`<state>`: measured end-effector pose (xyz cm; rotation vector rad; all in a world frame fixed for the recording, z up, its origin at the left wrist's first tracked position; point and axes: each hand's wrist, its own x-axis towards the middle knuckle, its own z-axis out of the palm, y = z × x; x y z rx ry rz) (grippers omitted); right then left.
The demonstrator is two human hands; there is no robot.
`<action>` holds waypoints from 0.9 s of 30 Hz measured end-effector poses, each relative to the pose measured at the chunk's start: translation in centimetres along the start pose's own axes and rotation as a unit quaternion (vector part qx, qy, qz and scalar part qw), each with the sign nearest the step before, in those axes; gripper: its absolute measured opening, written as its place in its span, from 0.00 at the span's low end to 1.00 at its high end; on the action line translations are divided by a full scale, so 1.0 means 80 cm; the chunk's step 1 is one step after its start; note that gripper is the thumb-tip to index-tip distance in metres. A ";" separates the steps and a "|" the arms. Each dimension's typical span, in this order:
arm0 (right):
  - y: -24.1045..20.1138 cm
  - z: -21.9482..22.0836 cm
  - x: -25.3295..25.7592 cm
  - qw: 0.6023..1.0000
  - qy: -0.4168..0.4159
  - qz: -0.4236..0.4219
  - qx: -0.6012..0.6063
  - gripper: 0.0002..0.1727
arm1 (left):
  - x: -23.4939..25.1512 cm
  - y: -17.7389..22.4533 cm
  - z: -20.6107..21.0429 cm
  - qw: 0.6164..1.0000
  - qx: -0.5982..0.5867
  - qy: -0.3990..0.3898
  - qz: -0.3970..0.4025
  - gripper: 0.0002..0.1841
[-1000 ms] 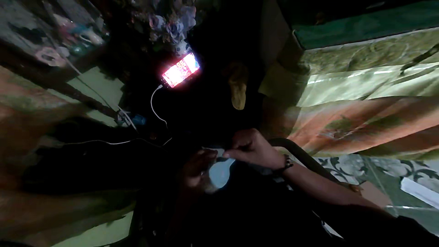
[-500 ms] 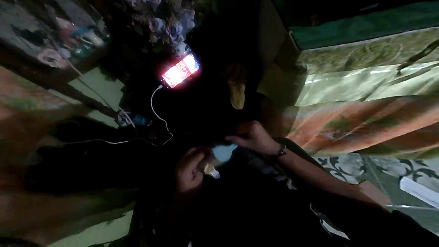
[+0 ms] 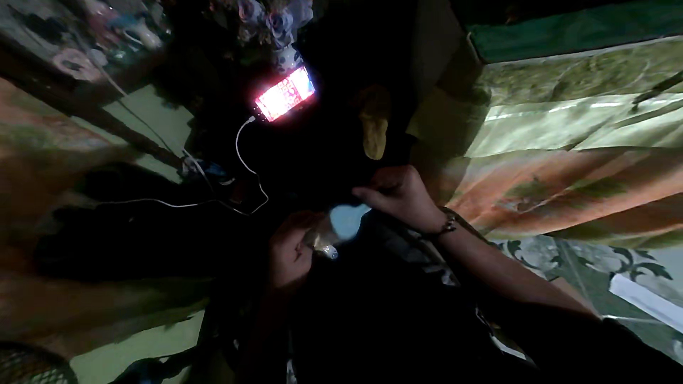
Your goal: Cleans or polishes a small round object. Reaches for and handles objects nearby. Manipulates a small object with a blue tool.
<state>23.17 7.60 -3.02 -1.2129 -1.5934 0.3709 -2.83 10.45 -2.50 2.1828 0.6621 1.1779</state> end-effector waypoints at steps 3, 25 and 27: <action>-0.023 0.017 -0.004 0.995 -0.025 -0.094 0.011 0.24 | 0.003 -0.002 0.004 0.998 -0.054 -0.008 -0.018 0.11; -0.028 0.020 -0.010 0.994 -0.045 -0.069 0.065 0.24 | -0.010 -0.003 0.018 0.994 -0.111 0.013 -0.020 0.09; -0.004 0.019 -0.011 0.998 -0.033 -0.054 0.007 0.25 | -0.010 0.004 0.015 0.994 -0.102 0.015 -0.025 0.10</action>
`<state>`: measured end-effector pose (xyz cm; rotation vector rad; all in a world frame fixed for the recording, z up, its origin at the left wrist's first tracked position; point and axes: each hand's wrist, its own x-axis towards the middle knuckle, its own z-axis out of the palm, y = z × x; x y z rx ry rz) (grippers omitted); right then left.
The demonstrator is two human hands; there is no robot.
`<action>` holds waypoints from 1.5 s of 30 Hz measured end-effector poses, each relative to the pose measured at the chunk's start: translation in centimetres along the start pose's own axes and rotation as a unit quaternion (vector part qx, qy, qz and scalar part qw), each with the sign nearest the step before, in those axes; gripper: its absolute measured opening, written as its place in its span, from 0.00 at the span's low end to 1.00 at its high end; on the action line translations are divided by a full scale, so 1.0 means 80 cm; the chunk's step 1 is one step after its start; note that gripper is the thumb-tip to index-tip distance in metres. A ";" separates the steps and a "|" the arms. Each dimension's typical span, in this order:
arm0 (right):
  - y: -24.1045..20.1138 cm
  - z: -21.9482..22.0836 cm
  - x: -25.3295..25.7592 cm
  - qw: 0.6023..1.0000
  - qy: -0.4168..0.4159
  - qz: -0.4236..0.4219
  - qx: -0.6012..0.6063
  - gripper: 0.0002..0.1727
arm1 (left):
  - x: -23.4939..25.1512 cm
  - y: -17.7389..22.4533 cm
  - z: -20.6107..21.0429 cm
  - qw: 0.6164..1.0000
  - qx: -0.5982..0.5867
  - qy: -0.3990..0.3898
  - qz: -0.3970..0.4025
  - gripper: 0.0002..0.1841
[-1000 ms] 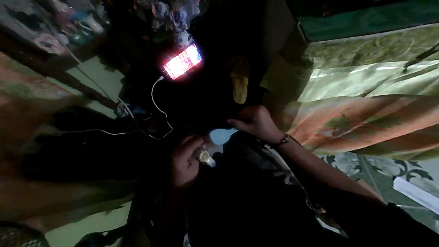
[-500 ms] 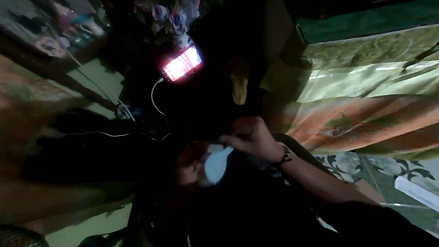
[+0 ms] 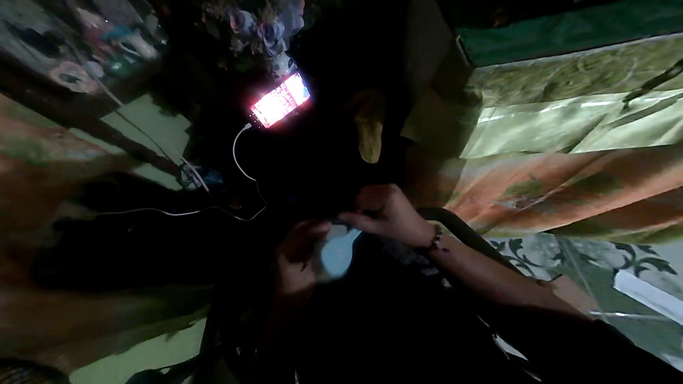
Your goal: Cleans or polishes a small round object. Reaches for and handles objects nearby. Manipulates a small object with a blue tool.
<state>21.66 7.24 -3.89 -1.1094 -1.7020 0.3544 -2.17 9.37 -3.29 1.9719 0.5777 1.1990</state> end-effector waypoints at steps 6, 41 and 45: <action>0.001 -0.016 0.002 0.998 0.020 0.058 -0.002 0.24 | -0.008 0.000 -0.005 0.999 0.047 -0.001 -0.013 0.10; -0.019 -0.007 0.000 0.992 -0.010 0.016 0.126 0.22 | -0.009 -0.009 -0.001 0.999 -0.031 0.014 0.013 0.10; 0.003 -0.002 -0.004 0.999 -0.018 0.029 0.031 0.25 | -0.005 0.002 -0.001 1.000 -0.029 0.009 -0.001 0.10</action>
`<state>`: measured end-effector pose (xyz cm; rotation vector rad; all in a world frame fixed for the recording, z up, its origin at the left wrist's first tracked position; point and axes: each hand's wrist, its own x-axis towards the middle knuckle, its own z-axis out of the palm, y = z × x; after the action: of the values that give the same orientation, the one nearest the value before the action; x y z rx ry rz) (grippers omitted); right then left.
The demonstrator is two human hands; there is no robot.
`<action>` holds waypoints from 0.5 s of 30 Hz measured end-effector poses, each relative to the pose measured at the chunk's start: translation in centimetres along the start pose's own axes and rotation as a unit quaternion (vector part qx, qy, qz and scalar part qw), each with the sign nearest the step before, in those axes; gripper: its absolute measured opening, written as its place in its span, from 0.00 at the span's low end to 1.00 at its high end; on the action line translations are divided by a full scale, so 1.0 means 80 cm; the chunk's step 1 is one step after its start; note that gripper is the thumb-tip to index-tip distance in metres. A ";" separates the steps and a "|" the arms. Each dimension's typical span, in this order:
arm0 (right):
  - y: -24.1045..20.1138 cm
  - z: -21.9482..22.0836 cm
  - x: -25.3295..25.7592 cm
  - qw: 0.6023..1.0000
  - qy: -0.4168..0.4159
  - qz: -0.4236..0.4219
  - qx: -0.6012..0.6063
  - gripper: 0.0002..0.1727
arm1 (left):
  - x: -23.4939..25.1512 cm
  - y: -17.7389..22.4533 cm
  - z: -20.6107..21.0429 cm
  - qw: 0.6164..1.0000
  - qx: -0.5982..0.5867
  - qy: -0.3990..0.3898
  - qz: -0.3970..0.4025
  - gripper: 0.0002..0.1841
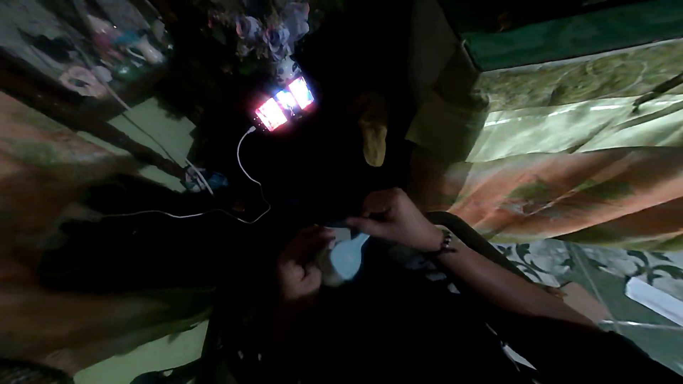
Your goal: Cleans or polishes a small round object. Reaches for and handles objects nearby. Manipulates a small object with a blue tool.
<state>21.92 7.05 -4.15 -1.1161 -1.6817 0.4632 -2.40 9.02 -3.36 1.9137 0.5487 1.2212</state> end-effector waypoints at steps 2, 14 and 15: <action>0.015 -0.007 -0.003 0.999 0.012 0.044 -0.027 0.26 | -0.003 0.006 -0.005 0.999 0.046 0.004 -0.009 0.11; 0.038 0.040 -0.031 0.919 -0.007 0.220 0.329 0.21 | -0.005 -0.013 -0.013 0.988 -0.124 -0.053 -0.069 0.12; 0.043 0.050 -0.036 0.900 -0.038 0.237 0.364 0.24 | -0.002 -0.013 -0.013 0.982 -0.153 -0.072 -0.085 0.12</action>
<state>20.03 7.17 -9.82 -0.9210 -1.1054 1.3355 -3.31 9.93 -4.09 1.6432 0.4117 0.9866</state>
